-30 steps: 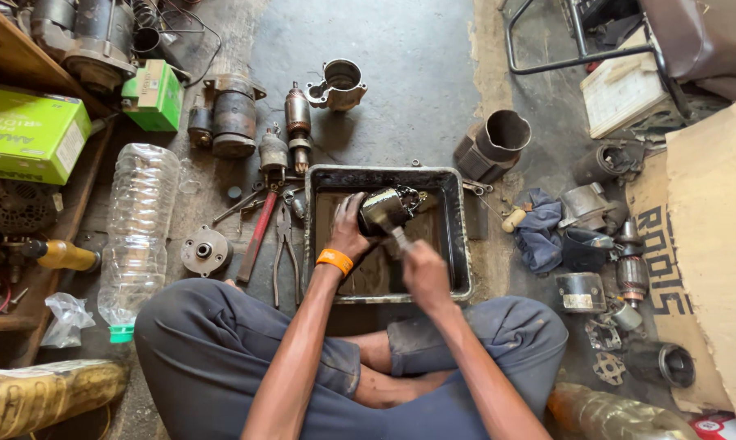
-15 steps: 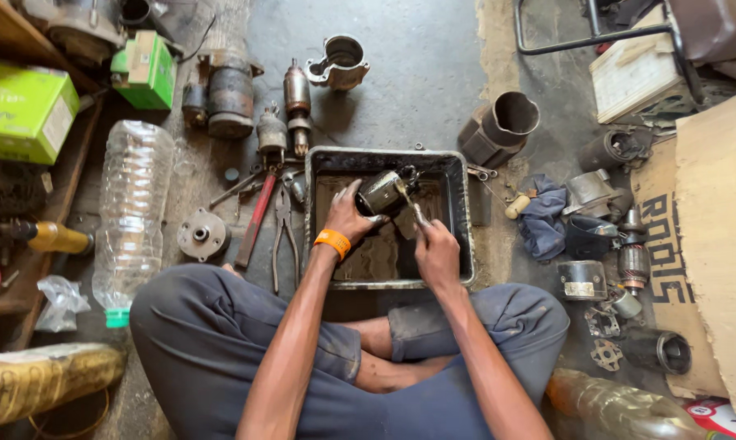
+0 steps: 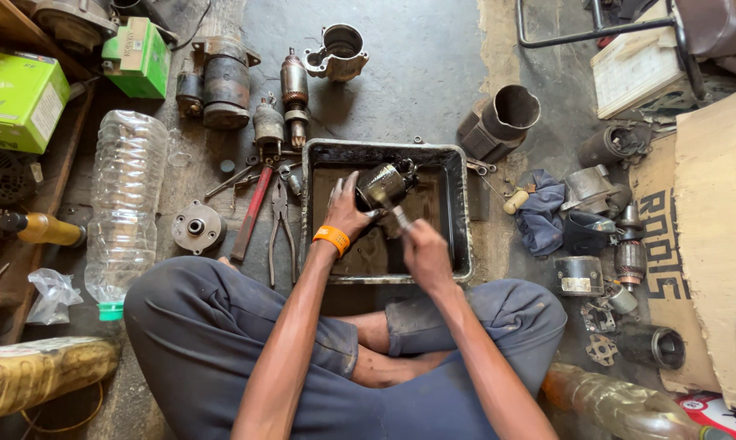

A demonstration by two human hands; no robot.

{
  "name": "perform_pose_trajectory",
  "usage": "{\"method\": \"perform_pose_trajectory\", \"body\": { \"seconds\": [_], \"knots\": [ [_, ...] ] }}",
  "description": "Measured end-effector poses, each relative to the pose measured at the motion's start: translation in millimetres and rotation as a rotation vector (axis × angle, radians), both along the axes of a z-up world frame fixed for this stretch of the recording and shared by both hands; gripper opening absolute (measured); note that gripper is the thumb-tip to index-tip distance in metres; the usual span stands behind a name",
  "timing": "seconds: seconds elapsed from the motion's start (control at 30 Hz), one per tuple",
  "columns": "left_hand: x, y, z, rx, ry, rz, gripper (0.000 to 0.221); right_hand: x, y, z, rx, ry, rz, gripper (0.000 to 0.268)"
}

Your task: The person scrubs a cylindrical motor part with a brush in a metal tray, then pours liquid from a plastic bottle onto the part and continues scrubbing. The person handles the part and brush repeatedly while sitting on the floor.

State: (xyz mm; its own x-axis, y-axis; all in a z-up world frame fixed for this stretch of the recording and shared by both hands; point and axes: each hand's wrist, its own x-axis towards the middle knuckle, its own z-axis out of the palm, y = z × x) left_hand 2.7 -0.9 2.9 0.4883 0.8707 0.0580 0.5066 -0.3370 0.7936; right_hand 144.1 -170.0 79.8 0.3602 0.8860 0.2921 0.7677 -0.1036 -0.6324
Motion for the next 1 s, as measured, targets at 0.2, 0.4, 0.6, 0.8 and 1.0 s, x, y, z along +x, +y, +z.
{"method": "perform_pose_trajectory", "body": {
  "seconds": [0.2,0.4,0.6,0.8,1.0],
  "knots": [
    [1.9,6.6,-7.8,-0.057,-0.002,0.01,0.115,1.4,0.0,-5.6,0.036,-0.01,0.025,0.013],
    [3.8,8.9,-17.3,0.072,-0.031,-0.026,0.118,-2.1,-1.7,3.0,0.083,0.023,0.053,0.016],
    [3.8,5.7,-15.2,0.057,-0.046,0.013,0.111,-5.1,4.4,10.4,0.042,0.003,0.022,0.012],
    [2.5,0.6,-10.4,0.176,-0.05,0.002,0.108,-7.3,2.2,23.3,-0.032,0.067,-0.03,0.011],
    [2.9,3.2,-8.5,0.05,0.011,-0.002,0.112,-7.3,2.1,24.9,-0.017,0.074,-0.043,0.015]
  ]
}}
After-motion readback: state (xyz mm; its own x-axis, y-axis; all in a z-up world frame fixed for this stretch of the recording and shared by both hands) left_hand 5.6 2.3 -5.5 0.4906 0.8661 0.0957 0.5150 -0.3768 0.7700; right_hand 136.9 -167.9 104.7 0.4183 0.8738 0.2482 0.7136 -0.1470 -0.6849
